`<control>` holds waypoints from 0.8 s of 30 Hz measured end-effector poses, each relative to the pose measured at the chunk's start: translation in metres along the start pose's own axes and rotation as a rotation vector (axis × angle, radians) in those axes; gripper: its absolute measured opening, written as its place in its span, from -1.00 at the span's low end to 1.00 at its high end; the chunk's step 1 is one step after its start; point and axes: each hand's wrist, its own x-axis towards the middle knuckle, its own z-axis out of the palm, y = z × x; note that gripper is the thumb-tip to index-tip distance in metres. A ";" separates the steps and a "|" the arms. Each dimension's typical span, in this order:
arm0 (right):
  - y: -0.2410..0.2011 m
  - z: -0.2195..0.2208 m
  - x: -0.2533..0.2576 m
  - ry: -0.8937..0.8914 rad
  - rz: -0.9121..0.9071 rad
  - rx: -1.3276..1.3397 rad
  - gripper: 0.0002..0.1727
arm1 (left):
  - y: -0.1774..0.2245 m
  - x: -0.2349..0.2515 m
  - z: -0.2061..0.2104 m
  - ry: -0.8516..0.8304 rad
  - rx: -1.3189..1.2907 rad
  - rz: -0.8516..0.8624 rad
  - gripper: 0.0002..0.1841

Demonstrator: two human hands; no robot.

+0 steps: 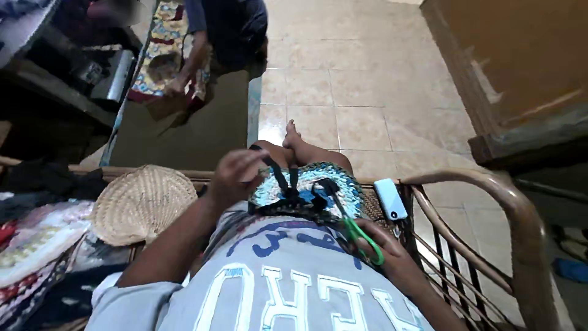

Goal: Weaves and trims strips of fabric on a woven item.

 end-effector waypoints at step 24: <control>-0.020 0.018 0.019 -0.135 0.162 -0.115 -0.68 | -0.075 -0.229 -0.025 -0.408 0.221 -0.851 -0.34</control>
